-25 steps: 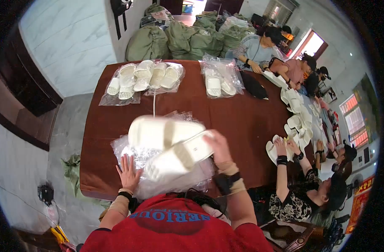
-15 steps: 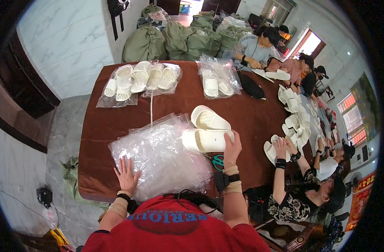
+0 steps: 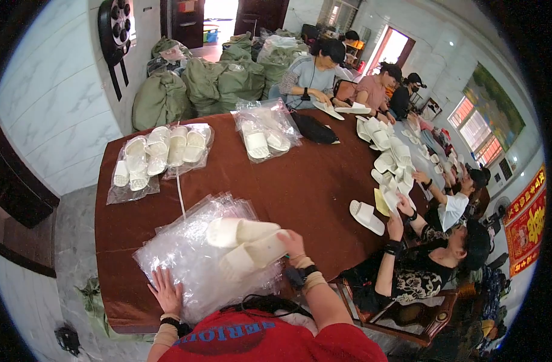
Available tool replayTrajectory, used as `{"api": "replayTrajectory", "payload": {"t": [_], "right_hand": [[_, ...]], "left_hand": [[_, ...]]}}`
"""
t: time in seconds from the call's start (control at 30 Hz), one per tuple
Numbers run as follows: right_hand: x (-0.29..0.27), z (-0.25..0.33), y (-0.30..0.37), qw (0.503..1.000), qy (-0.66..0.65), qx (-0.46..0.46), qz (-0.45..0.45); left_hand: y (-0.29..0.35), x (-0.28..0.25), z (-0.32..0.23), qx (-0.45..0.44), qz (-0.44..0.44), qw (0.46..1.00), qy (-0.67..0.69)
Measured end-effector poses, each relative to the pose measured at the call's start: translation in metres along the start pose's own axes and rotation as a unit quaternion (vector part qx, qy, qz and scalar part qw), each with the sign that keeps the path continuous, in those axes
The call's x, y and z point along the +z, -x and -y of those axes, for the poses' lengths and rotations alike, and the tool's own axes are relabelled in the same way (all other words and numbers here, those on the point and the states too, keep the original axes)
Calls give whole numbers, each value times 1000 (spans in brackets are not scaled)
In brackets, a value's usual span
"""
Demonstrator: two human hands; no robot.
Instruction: Packing finished white shoes into plastic bags and placing them into a large green collection sack.
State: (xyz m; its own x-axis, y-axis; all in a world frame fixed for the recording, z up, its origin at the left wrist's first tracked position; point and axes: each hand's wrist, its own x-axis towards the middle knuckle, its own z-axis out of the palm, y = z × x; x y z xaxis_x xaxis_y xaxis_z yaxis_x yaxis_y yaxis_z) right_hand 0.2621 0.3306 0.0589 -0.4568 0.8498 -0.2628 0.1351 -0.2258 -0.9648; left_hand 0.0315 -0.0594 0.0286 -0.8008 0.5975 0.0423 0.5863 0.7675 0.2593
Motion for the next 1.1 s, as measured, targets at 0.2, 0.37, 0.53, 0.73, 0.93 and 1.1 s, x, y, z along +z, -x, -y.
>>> {"api": "replayTrajectory", "payload": {"t": [0.2,0.37,0.53,0.73,0.93,1.1], "right_hand": [[-75,47,-71,984,-53,-102,-138],[-106,58,-136,808,407,-206,-373],[15,92,-188,886,333,-306,-101],[227,106,-234,957,231,-61,165],[288,40,-313,984,57,71,155],[298,136,-270,972,-61,-176,145]], "left_hand": [[2,-2,2,-5,-5,1000,8],[1,-1,6,-9,-8,1000,2],[-9,-6,1,-18,14,1000,21],[-8,0,7,-33,28,999,19],[-22,3,-2,-15,52,998,34],[-1,-7,1,-50,62,997,17]]}}
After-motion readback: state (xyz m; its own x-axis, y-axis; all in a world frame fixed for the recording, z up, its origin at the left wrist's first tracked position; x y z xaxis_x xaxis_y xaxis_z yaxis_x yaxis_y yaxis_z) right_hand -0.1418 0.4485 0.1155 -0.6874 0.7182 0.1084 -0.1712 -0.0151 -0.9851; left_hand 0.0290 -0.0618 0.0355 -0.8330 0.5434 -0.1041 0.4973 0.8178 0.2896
